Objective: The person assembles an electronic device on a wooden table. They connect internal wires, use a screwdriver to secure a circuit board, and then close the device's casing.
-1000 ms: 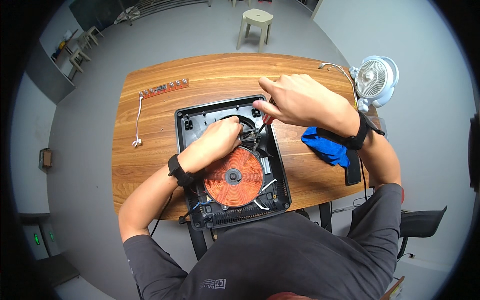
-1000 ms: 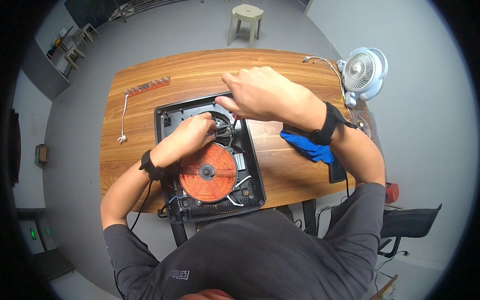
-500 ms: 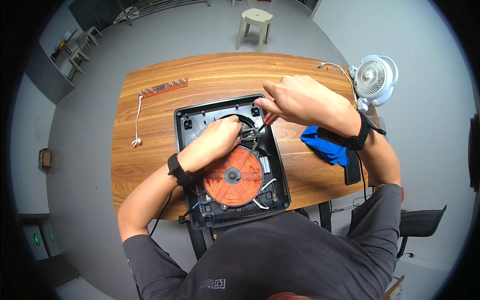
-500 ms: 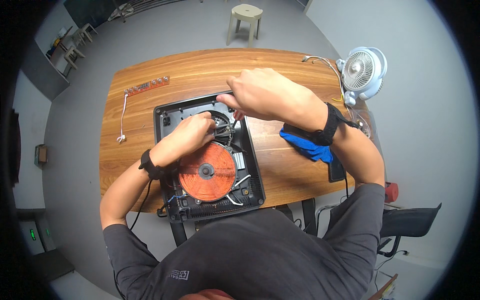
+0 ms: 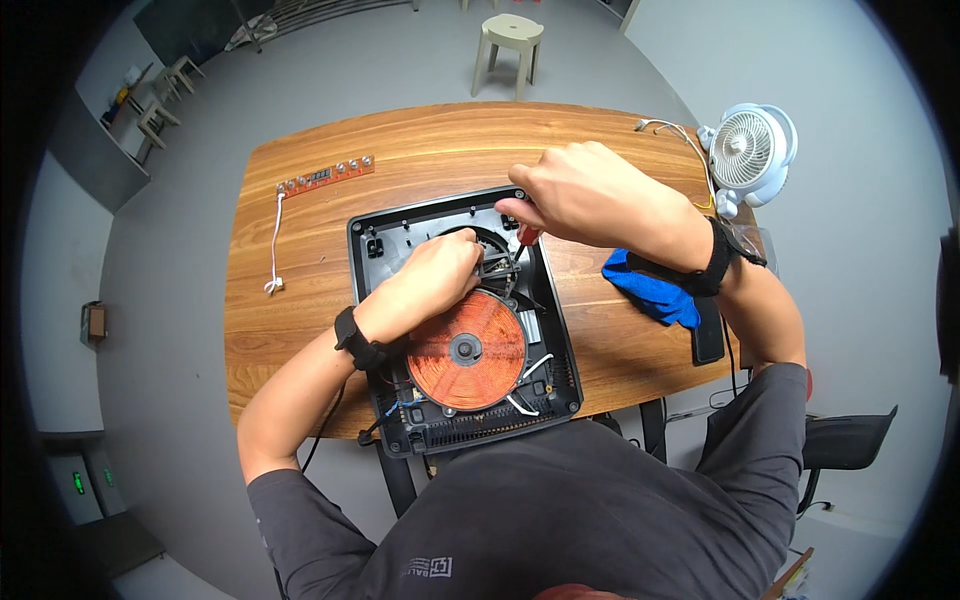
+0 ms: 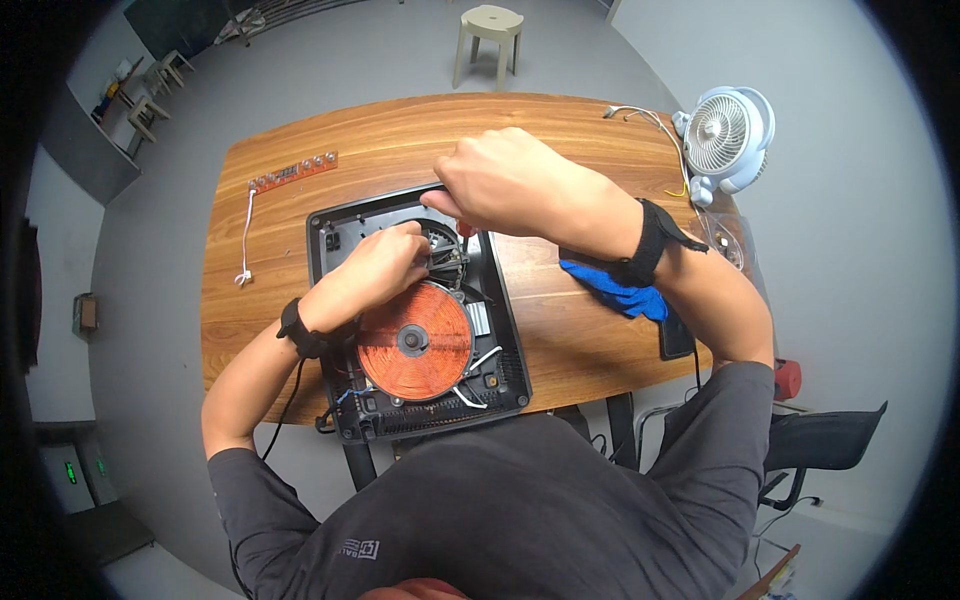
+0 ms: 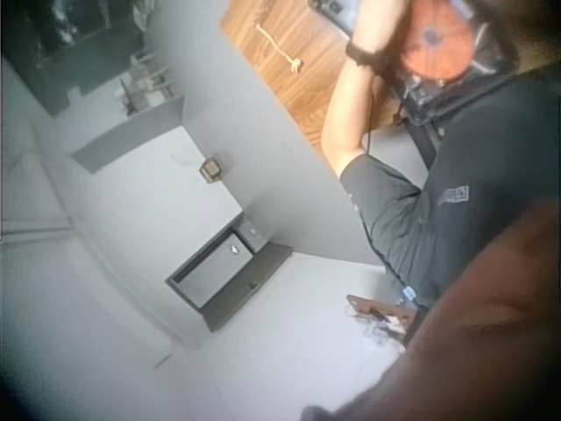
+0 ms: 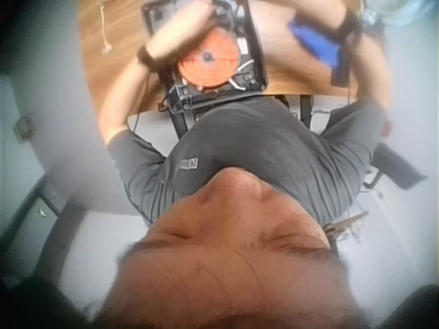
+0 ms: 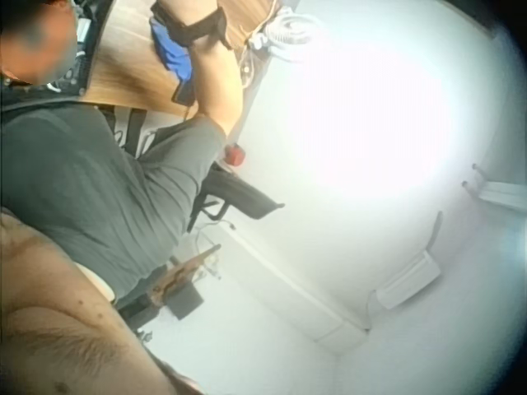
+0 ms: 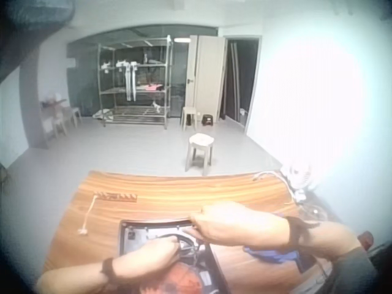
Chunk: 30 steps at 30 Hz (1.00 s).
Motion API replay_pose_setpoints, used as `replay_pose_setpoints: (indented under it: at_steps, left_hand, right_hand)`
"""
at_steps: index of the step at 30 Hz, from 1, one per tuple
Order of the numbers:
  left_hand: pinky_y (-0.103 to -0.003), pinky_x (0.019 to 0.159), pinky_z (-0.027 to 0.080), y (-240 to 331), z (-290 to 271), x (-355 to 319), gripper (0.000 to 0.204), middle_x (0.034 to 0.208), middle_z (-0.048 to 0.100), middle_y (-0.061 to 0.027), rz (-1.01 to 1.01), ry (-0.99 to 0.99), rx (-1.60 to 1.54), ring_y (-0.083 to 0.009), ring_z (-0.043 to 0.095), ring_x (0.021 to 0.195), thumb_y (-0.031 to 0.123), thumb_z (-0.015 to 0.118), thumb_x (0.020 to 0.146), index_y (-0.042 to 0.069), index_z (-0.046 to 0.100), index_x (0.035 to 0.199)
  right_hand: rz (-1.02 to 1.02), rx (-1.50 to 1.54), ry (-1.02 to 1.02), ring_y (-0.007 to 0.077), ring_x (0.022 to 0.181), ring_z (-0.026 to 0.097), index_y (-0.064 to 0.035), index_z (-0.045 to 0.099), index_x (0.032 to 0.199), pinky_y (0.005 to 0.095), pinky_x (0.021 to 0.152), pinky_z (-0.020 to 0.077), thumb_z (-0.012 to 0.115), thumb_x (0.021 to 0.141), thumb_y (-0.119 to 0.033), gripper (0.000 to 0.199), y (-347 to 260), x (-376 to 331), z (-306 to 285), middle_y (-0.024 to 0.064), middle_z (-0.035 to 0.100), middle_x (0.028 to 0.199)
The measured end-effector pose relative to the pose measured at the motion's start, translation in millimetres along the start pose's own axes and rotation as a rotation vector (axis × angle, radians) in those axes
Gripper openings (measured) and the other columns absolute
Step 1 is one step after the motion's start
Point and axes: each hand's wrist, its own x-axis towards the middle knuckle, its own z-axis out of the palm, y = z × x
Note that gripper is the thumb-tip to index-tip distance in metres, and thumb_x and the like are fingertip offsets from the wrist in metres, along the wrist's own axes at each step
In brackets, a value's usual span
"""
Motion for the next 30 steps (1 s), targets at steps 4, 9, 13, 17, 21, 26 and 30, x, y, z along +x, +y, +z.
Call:
replay_pose_setpoints:
  at_steps: [4, 9, 13, 17, 21, 26, 30]
  left_hand:
    - [-0.048, 0.086, 0.056, 0, 0, -1, 0.026, 0.104, 0.067, -0.0189, -0.003, 0.010, 0.001, -0.0408, 0.068, 0.099, 0.008, 0.079, 0.080, -0.003, 0.073, 0.103]
    - [-0.048, 0.086, 0.056, 0, 0, 1, 0.026, 0.104, 0.067, -0.0185, 0.016, 0.004, 0.003, -0.0404, 0.068, 0.099, 0.008, 0.079, 0.080, -0.002, 0.073, 0.103]
    - [-0.048, 0.085, 0.057, 0, -1, 0, 0.026, 0.104, 0.067, -0.0181, 0.000, -0.011, 0.026, -0.0401, 0.068, 0.099, 0.009, 0.080, 0.080, -0.002, 0.073, 0.103]
    - [-0.048, 0.086, 0.057, -2, 0, 0, 0.026, 0.104, 0.068, -0.0180, 0.003, -0.008, 0.020, -0.0401, 0.068, 0.099, 0.010, 0.080, 0.080, -0.002, 0.073, 0.103]
    - [-0.048, 0.086, 0.057, -3, 2, 1, 0.027, 0.104, 0.068, -0.0178, -0.010, -0.006, 0.018, -0.0398, 0.068, 0.099, 0.010, 0.080, 0.080, -0.002, 0.073, 0.103]
    - [-0.048, 0.086, 0.057, 0, -2, 1, 0.027, 0.105, 0.069, -0.0172, -0.012, 0.003, 0.014, -0.0396, 0.069, 0.099, 0.010, 0.080, 0.080, -0.002, 0.074, 0.103]
    - [-0.048, 0.086, 0.057, -1, -3, 0, 0.027, 0.106, 0.069, -0.0170, -0.009, -0.006, 0.017, -0.0396, 0.069, 0.100, 0.011, 0.080, 0.080, -0.002, 0.074, 0.103]
  right_hand:
    - [-0.028, -0.023, 0.136, 0.0454, 0.080, 0.067, -0.0006, 0.056, 0.109, 0.0518, 0.071, 0.0544, 0.065, 0.100, -0.026, 0.029, 0, -9, 0, 0.0245, 0.066, 0.088]
    - [-0.260, 0.118, 0.225, 0.0457, 0.077, 0.067, -0.0007, 0.057, 0.106, 0.0517, 0.069, 0.0545, 0.065, 0.100, -0.028, 0.029, 19, -18, 3, 0.0211, 0.066, 0.079]
    - [-0.096, 0.083, 0.108, 0.0453, 0.075, 0.067, 0.0015, 0.057, 0.097, 0.0490, 0.067, 0.0552, 0.063, 0.101, -0.036, 0.038, 9, -7, 5, 0.0203, 0.066, 0.078]
    - [0.029, -0.022, 0.015, 0.0450, 0.081, 0.066, 0.0023, 0.055, 0.100, 0.0502, 0.069, 0.0546, 0.060, 0.102, -0.039, 0.041, -4, -7, -3, 0.0226, 0.064, 0.090]
    - [-0.129, 0.012, 0.229, 0.0452, 0.089, 0.066, -0.0014, 0.052, 0.115, 0.0522, 0.073, 0.0537, 0.065, 0.099, -0.031, 0.036, 6, -18, 5, 0.0230, 0.061, 0.105]
    - [-0.232, 0.092, 0.183, 0.0434, 0.086, 0.065, -0.0055, 0.056, 0.114, 0.0508, 0.072, 0.0530, 0.067, 0.098, -0.027, 0.029, 11, -15, 7, 0.0206, 0.060, 0.100]
    - [-0.050, 0.042, 0.107, 0.0429, 0.084, 0.067, -0.0021, 0.058, 0.108, 0.0505, 0.068, 0.0532, 0.062, 0.102, -0.033, 0.032, -1, -5, 6, 0.0207, 0.063, 0.094]
